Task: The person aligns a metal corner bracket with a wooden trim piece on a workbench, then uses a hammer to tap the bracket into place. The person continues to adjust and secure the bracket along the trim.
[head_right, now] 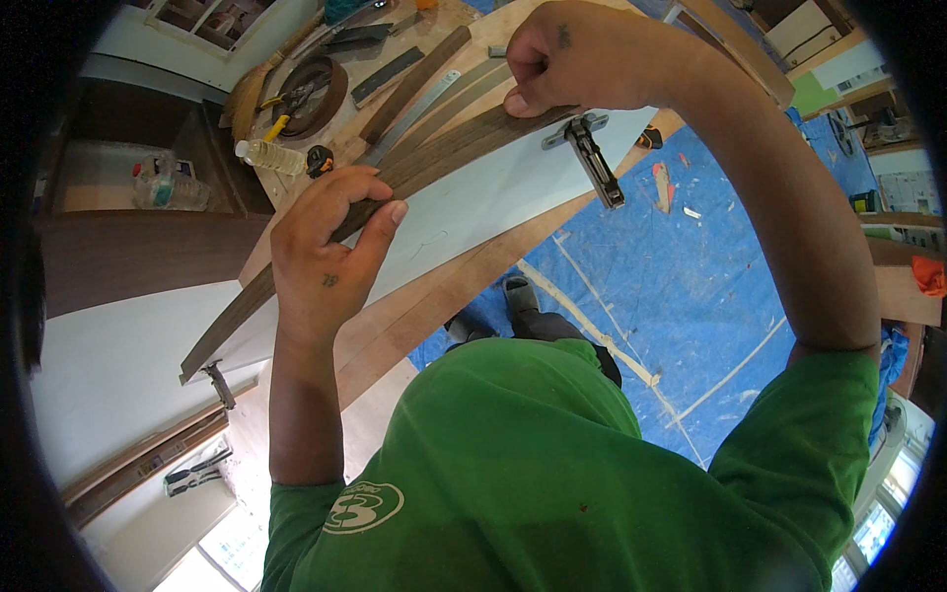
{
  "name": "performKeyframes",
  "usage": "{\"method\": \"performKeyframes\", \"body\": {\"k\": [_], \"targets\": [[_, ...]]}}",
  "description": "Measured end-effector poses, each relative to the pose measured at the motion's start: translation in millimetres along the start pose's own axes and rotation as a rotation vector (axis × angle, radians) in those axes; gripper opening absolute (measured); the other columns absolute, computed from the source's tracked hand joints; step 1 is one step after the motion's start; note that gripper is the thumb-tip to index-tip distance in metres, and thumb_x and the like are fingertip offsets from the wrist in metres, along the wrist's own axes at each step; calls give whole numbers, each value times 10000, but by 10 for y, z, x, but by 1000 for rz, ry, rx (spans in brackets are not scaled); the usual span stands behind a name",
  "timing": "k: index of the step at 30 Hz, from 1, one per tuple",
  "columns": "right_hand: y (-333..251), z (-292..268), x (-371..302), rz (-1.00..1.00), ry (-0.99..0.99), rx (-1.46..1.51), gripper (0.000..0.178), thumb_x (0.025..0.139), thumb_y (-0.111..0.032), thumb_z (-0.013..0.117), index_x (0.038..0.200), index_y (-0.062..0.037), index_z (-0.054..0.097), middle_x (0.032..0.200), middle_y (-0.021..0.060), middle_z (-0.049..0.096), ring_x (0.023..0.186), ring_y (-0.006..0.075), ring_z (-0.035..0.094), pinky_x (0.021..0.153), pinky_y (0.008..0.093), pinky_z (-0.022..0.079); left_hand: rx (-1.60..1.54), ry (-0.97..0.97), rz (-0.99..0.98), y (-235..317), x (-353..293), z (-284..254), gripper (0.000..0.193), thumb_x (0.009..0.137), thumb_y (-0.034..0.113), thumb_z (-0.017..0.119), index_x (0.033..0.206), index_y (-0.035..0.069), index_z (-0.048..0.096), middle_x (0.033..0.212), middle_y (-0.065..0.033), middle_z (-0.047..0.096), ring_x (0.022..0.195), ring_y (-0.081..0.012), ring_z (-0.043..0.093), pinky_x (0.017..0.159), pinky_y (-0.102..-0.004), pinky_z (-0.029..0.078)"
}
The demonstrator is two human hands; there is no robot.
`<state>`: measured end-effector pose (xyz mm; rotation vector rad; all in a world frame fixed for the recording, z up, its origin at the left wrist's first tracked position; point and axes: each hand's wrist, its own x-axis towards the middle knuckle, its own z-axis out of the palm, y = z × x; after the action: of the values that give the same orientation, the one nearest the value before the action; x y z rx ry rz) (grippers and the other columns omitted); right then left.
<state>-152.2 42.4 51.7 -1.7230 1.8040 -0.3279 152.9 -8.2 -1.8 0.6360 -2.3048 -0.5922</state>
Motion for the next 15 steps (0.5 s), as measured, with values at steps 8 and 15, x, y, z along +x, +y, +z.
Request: {"method": "performKeyframes", "body": {"k": [8, 15], "targets": [[13, -15, 18, -21, -24, -30, 307, 910, -275, 784, 766, -26, 676, 620, -11, 533, 586, 102, 496, 560, 328, 397, 57, 31, 50, 5, -14, 32, 154, 813, 54, 813, 921, 79, 707, 942, -69, 733, 808, -291, 690, 706, -379, 539], [36, 32, 29, -58, 36, -82, 358, 882, -295, 794, 746, -6, 633, 613, 20, 507, 597, 133, 499, 577, 352, 412, 53, -51, 43, 102, 84, 25, 195, 807, 86, 807, 951, 69, 676, 936, -77, 712, 821, -315, 692, 728, -411, 547]]}}
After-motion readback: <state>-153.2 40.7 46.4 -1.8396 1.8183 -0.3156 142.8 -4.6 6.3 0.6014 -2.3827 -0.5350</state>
